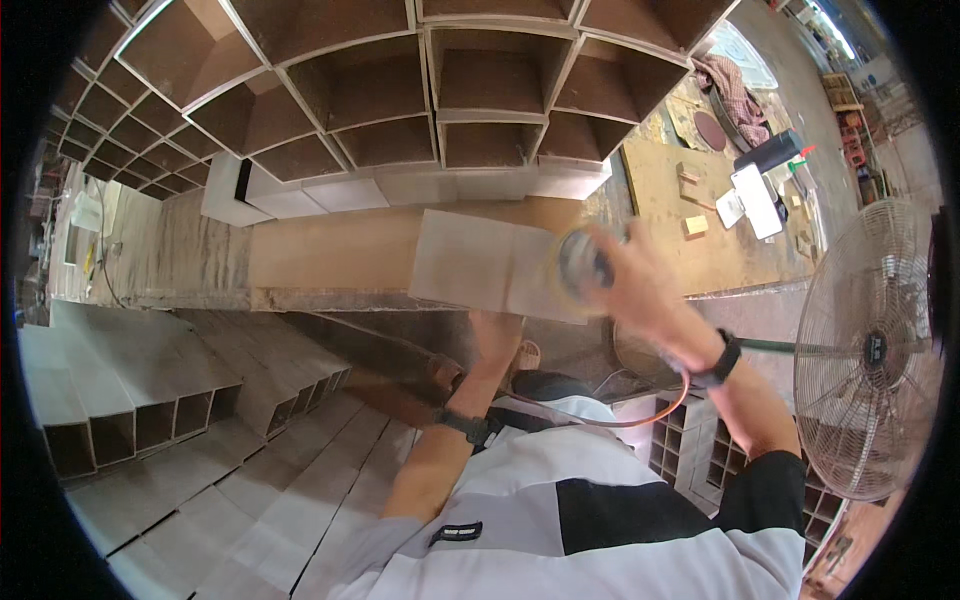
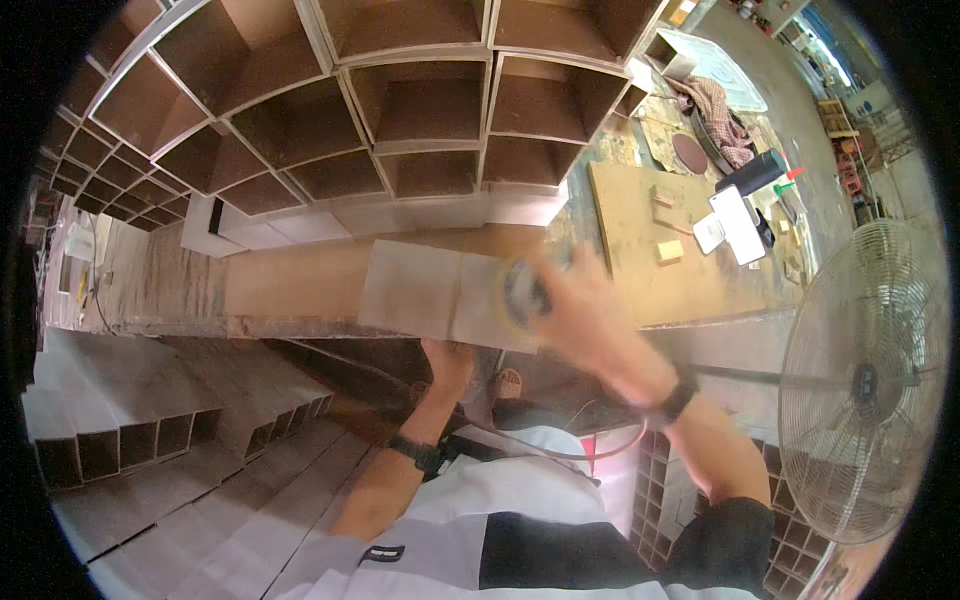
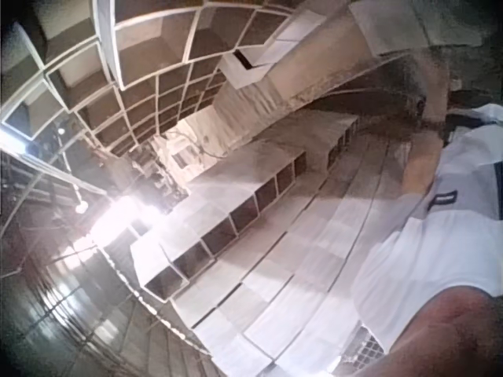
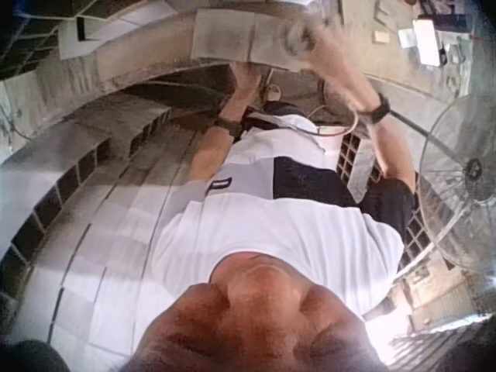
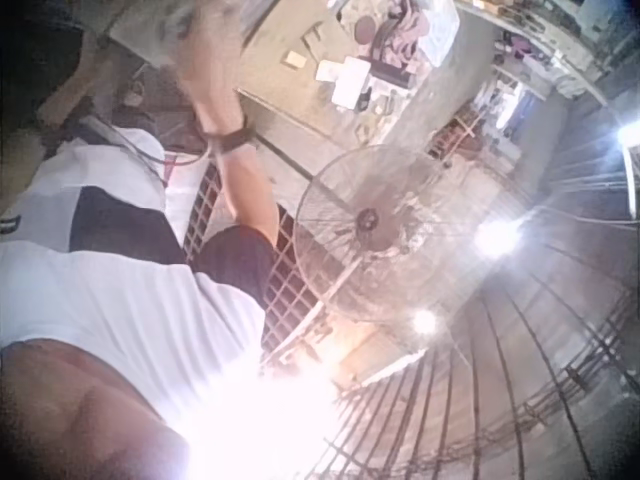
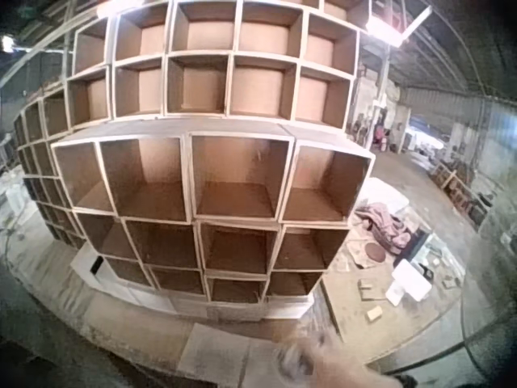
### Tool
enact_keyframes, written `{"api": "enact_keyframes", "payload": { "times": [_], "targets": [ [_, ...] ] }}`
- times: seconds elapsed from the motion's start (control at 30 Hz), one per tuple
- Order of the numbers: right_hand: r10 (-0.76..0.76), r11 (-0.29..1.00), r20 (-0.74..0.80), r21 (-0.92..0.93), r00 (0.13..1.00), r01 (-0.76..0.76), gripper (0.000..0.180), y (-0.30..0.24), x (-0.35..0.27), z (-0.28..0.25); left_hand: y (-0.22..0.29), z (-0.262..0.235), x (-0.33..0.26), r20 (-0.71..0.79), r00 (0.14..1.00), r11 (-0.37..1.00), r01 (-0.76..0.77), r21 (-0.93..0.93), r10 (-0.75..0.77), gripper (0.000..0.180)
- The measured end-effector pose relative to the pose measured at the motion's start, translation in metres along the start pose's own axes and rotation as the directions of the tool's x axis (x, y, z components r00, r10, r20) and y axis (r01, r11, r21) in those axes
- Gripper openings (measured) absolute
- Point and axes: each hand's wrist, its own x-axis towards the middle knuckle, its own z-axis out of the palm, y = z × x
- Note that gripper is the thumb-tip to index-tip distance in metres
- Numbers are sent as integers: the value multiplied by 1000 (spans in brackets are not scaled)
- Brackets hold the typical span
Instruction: Using an orbital power sander to smooth the surfaces of small wooden box components.
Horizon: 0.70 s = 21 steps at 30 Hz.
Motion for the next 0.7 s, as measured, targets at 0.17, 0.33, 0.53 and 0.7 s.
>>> {"api": "enact_keyframes", "payload": {
  "times": [0.17, 0.33, 0.53, 0.7],
  "targets": [
    [-255, 967, 96, 3, 962, 256, 47, -19, -29, 6, 31, 3, 20, -59, 997, 995, -36, 91, 41, 41],
    [36, 999, -109, -35, 993, -40, 50, 38, 5, -13, 5, 5, 6, -40, 996, 997, 77, 5, -77, 36],
    [344, 929, -277, 237, 897, -283, 55, 118, -41, -8, 29, 3, 13, 40, 999, 983, 9, 184, -17, 37],
    [490, 836, -383, 460, 783, -299, 57, 133, -92, 24, -17, -7, 1, 170, 982, 823, -162, 545, 81, 27]
  ]
}}
